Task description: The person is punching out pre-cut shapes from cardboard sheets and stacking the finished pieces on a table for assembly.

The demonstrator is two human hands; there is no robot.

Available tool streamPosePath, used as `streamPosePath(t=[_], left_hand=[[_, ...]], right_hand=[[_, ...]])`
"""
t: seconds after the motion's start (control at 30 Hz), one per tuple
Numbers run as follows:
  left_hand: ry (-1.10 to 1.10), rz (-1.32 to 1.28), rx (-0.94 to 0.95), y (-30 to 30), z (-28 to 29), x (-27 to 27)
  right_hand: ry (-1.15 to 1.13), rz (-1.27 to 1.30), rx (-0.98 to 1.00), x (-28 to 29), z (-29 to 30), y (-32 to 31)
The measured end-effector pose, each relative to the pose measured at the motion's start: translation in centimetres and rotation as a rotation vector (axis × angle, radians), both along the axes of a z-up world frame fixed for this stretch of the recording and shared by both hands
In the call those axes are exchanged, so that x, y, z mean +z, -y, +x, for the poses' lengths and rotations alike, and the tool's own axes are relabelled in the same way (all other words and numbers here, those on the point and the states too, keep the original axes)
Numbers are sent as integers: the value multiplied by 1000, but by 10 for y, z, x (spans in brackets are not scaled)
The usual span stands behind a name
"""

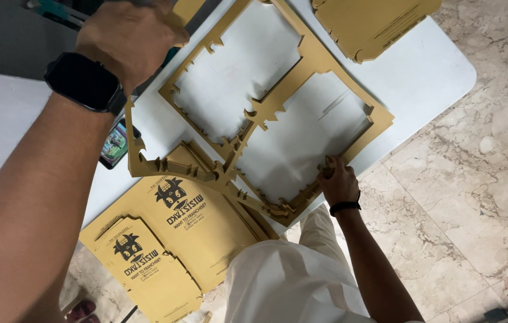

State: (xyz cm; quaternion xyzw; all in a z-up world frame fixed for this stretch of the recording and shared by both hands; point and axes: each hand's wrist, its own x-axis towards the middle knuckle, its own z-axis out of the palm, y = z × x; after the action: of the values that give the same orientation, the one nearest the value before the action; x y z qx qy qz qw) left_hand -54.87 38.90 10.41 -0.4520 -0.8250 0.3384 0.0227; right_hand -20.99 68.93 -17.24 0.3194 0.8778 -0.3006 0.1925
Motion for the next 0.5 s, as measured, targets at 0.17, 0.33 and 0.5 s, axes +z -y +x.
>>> streamPosePath(t=[0.17, 0.33, 0.5], left_hand=[[29, 144, -46, 1, -10, -16], [408, 290, 230, -6, -22, -34], [97, 116, -3, -4, -39, -68]], right_hand=[[71, -28, 4, -18, 10, -12], [-199, 1, 108, -29, 10, -2], [-224, -7, -12, -24, 9, 6]])
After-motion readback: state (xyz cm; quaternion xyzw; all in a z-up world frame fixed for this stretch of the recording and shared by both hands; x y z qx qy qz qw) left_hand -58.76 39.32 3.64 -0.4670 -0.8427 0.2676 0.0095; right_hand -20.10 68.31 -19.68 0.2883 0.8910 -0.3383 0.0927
